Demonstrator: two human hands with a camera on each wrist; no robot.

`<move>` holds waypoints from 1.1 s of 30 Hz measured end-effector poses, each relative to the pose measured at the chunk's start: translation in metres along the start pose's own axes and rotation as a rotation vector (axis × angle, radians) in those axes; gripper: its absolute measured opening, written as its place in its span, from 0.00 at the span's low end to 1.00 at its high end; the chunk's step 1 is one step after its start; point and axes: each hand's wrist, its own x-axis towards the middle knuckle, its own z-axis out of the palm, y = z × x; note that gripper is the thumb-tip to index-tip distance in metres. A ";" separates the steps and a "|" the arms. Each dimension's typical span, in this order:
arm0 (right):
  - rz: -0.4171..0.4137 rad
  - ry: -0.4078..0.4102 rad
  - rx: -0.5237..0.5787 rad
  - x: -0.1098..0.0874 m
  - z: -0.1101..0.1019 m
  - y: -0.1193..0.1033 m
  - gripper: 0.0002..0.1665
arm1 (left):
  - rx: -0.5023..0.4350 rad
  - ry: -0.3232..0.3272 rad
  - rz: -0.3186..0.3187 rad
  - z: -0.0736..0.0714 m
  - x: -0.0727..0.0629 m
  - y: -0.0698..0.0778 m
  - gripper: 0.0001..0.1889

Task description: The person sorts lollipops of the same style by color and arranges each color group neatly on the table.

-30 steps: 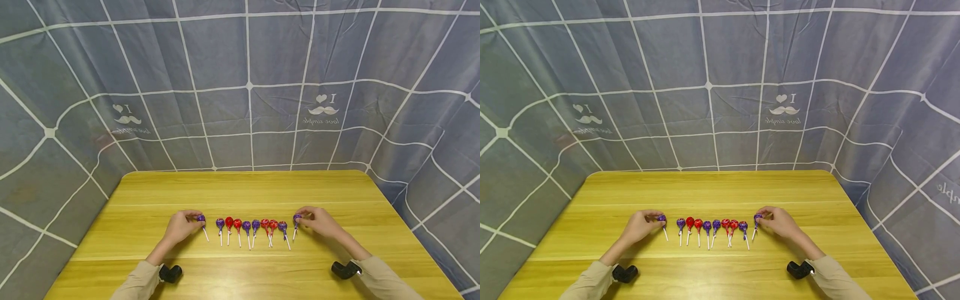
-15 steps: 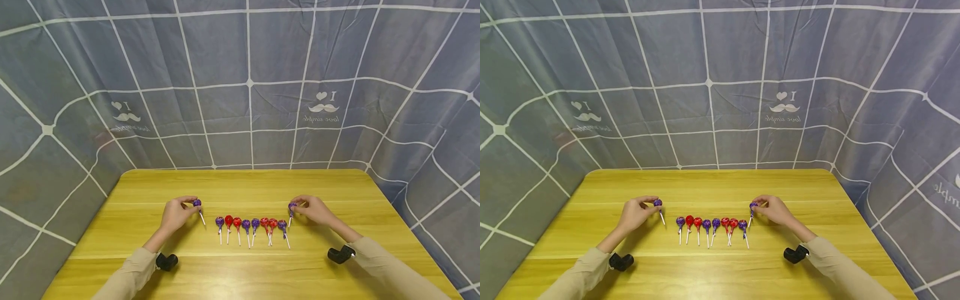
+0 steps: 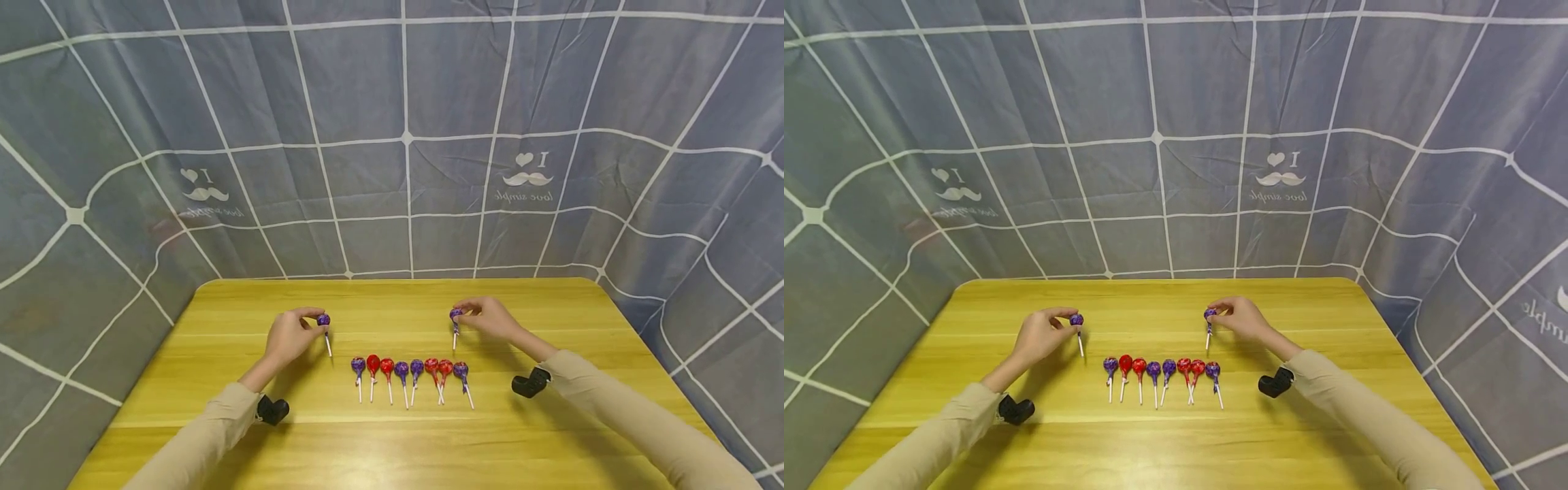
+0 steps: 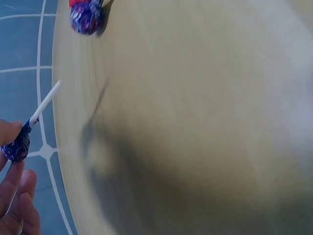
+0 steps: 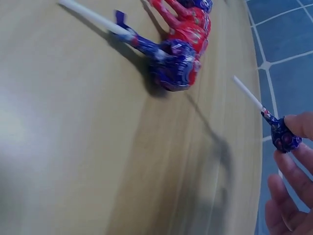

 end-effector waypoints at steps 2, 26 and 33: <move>-0.019 -0.008 -0.007 0.008 0.002 -0.002 0.18 | -0.002 0.000 -0.001 -0.001 0.005 0.000 0.18; 0.015 0.001 0.100 0.080 0.049 -0.032 0.18 | -0.064 -0.060 -0.051 0.025 0.062 -0.008 0.21; 0.040 0.021 0.117 0.098 0.058 -0.035 0.17 | -0.050 -0.078 -0.045 0.035 0.079 -0.003 0.21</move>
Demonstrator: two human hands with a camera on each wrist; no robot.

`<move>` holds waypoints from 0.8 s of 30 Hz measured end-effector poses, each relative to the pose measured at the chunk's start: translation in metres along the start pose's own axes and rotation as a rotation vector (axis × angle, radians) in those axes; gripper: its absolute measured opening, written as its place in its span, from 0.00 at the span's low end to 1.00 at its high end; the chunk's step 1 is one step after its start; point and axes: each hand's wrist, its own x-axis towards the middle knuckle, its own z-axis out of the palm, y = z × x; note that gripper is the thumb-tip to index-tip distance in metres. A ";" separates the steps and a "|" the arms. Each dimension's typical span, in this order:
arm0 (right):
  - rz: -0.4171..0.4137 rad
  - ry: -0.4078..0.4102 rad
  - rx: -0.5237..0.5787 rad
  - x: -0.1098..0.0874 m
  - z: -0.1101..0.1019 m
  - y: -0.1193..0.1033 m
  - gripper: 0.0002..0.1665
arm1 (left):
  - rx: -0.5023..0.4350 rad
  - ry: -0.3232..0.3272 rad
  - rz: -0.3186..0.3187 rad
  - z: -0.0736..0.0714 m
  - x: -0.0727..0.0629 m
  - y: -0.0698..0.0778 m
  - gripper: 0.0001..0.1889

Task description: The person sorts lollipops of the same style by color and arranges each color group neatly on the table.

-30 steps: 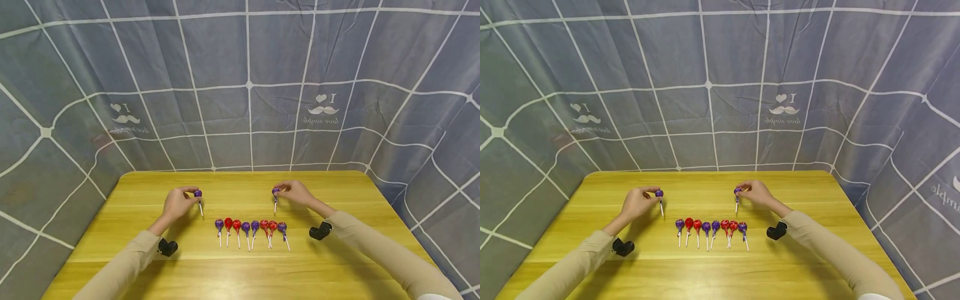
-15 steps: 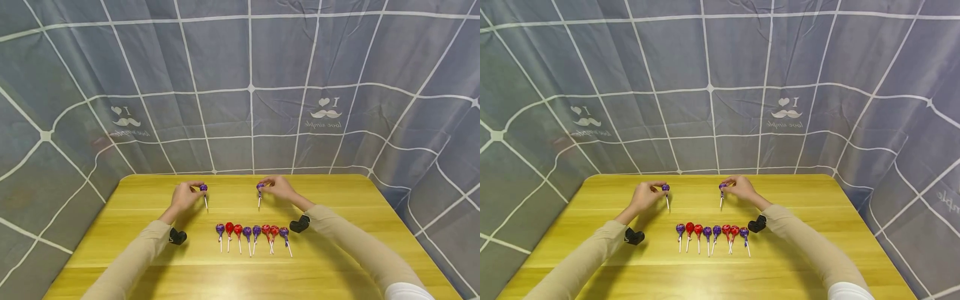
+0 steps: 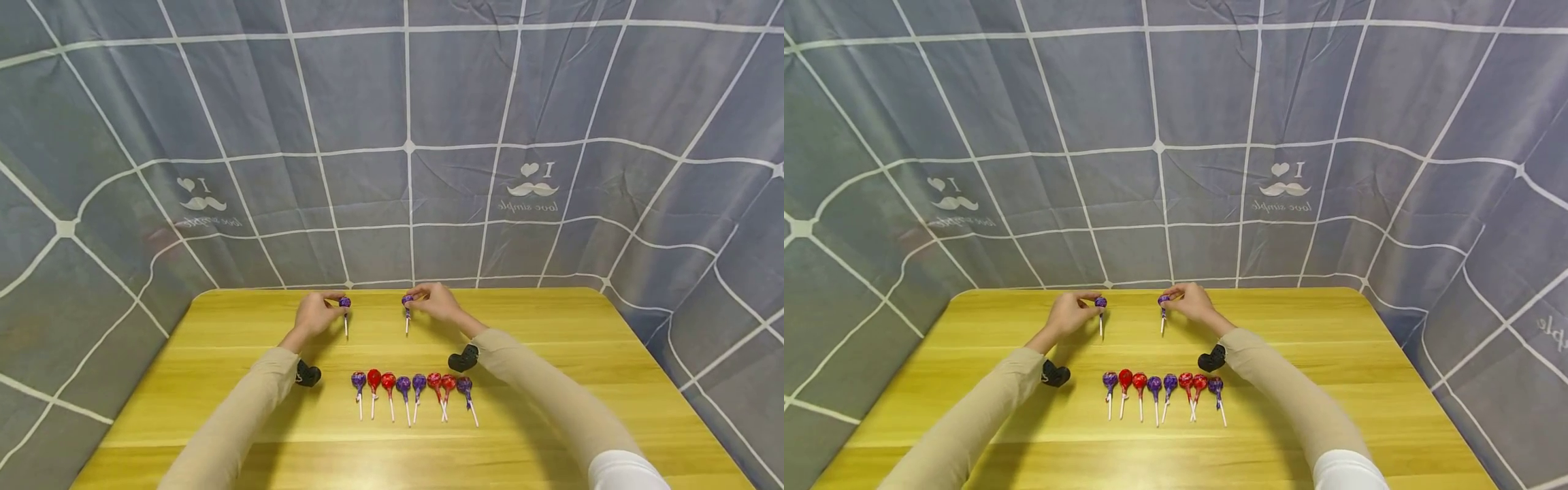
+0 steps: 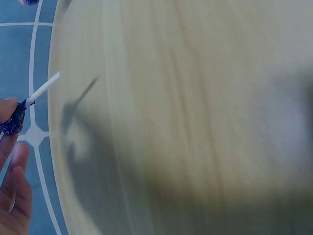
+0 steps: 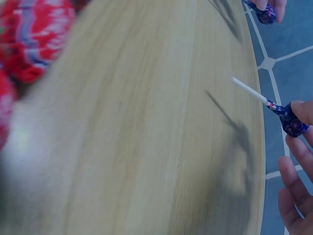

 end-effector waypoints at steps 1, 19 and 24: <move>0.003 0.000 0.007 0.002 0.001 0.000 0.17 | -0.005 -0.007 -0.002 0.002 0.002 0.001 0.21; -0.012 0.015 0.110 0.035 0.023 -0.009 0.17 | -0.057 -0.027 -0.038 0.019 0.027 0.012 0.19; -0.030 0.021 0.098 0.043 0.028 -0.008 0.17 | -0.098 -0.028 -0.038 0.026 0.034 0.011 0.18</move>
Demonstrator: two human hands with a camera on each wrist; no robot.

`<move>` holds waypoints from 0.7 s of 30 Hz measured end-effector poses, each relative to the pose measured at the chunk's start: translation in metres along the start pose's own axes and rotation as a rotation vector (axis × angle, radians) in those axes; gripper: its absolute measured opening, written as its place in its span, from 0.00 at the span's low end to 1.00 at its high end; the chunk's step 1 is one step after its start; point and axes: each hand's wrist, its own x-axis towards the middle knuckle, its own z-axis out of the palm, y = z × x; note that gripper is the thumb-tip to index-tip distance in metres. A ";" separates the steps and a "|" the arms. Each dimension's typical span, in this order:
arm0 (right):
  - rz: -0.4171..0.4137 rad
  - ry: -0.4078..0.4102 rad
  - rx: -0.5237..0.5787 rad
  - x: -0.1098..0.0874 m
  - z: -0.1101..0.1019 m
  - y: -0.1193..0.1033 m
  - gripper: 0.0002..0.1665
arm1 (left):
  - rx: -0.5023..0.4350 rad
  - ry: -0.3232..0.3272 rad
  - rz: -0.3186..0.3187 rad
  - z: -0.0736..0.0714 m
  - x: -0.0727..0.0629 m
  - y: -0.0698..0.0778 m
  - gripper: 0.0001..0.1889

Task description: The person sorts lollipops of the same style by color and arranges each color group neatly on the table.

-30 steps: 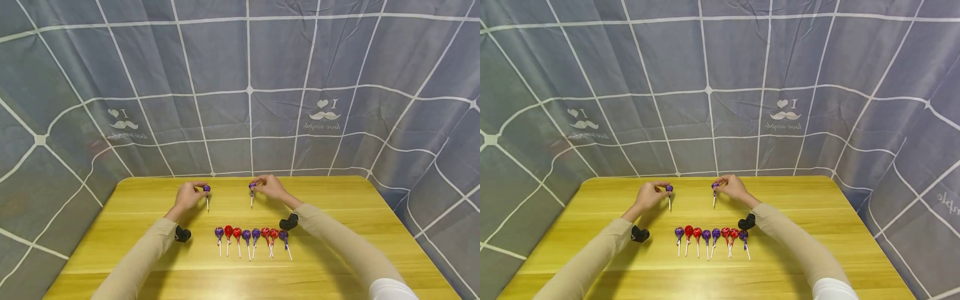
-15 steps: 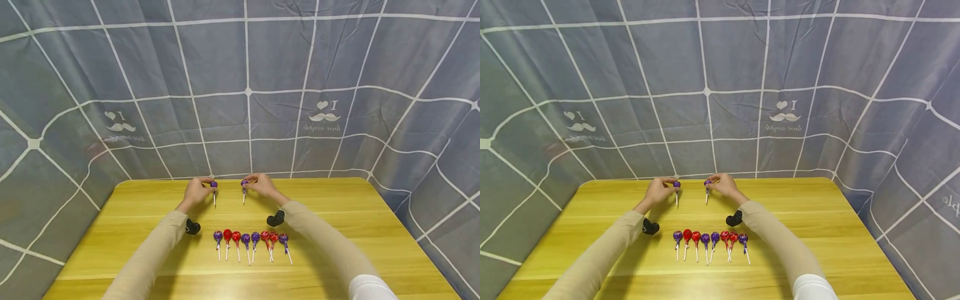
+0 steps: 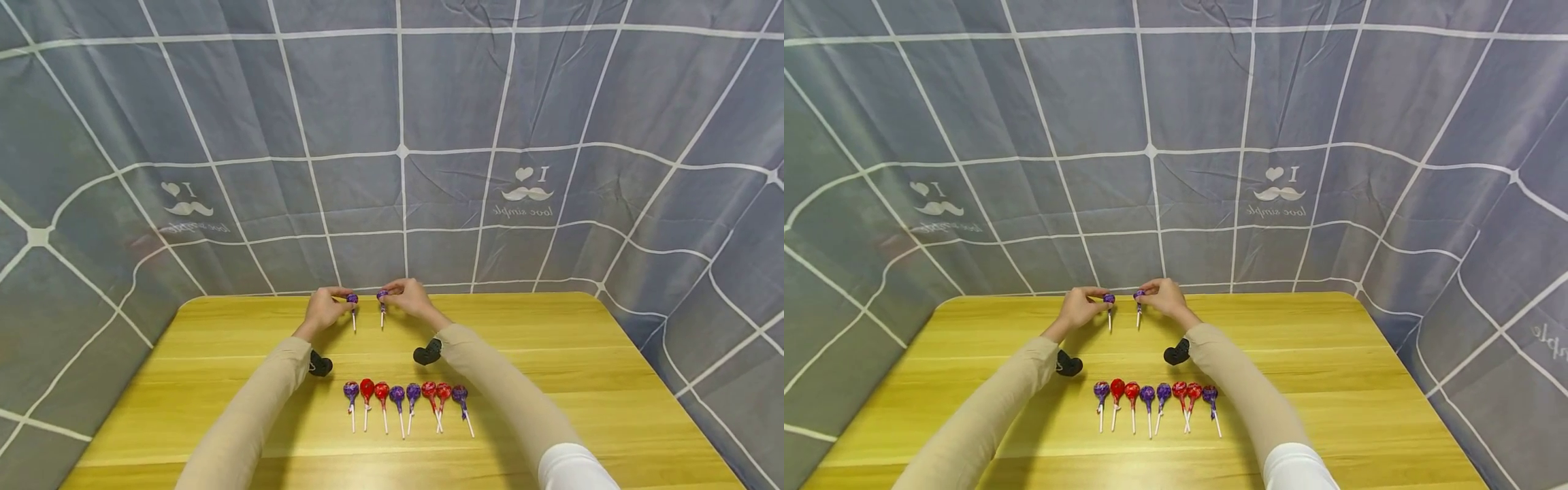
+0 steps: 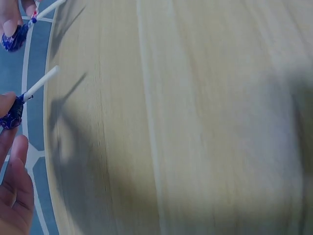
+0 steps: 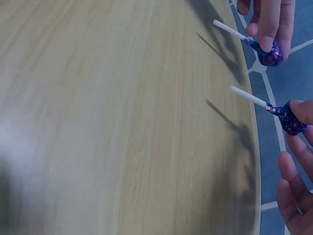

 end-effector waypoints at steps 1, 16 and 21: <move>0.007 0.000 -0.004 0.002 0.002 0.000 0.17 | -0.011 0.000 -0.001 0.001 0.002 -0.001 0.19; 0.128 0.013 0.008 0.006 0.025 -0.004 0.16 | -0.075 0.012 0.047 0.021 0.010 -0.009 0.17; 0.127 0.033 -0.010 0.005 0.028 -0.004 0.15 | -0.082 0.009 0.058 0.025 0.012 -0.009 0.16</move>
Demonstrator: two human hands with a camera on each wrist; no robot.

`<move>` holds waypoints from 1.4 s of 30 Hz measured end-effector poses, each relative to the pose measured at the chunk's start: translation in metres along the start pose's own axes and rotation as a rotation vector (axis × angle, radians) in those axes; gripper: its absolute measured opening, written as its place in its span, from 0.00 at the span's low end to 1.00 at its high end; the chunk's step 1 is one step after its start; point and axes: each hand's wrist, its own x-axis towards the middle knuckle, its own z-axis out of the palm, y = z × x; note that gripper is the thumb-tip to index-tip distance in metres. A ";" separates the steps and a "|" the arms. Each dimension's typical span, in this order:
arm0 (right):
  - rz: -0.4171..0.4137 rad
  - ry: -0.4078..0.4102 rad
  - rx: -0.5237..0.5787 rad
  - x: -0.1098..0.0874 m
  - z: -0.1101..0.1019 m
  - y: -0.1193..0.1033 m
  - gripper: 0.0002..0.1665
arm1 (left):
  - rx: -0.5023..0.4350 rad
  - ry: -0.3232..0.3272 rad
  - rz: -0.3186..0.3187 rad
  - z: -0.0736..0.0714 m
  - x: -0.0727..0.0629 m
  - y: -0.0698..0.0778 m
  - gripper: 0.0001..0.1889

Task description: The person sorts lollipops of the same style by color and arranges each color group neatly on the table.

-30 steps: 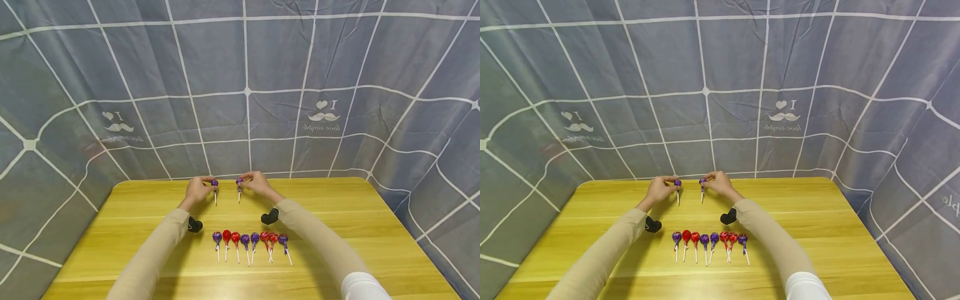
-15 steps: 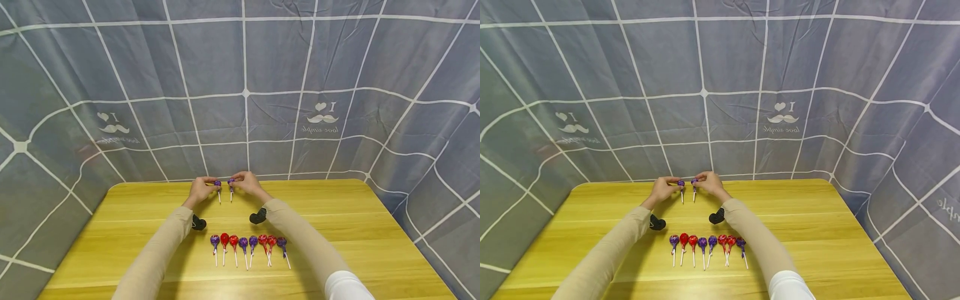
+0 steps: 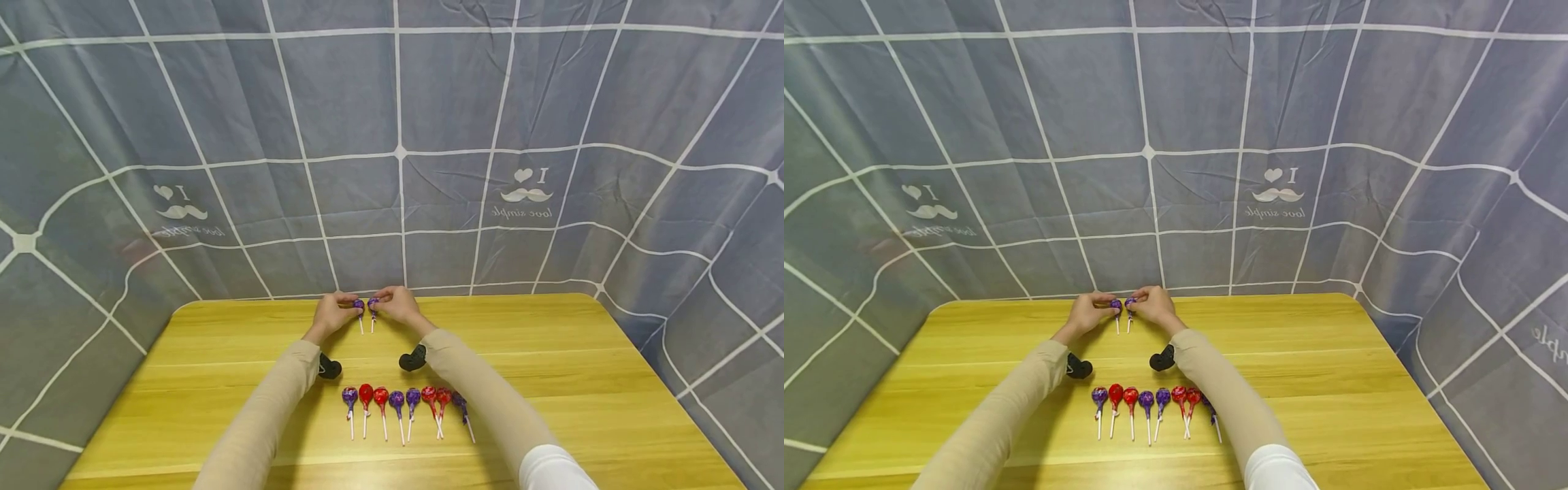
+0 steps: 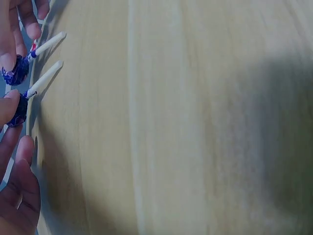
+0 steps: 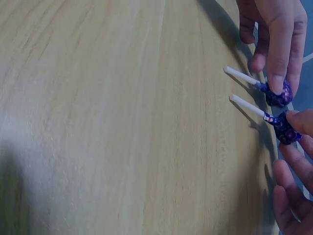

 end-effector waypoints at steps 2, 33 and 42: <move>0.004 0.006 -0.006 0.000 0.001 -0.001 0.15 | 0.006 -0.001 -0.004 0.001 0.001 0.001 0.16; 0.065 -0.012 -0.175 0.001 0.001 0.003 0.19 | 0.110 -0.062 -0.046 0.006 0.002 0.004 0.17; 0.078 -0.022 -0.163 -0.002 -0.001 0.000 0.19 | 0.113 -0.075 -0.049 0.004 0.002 0.002 0.18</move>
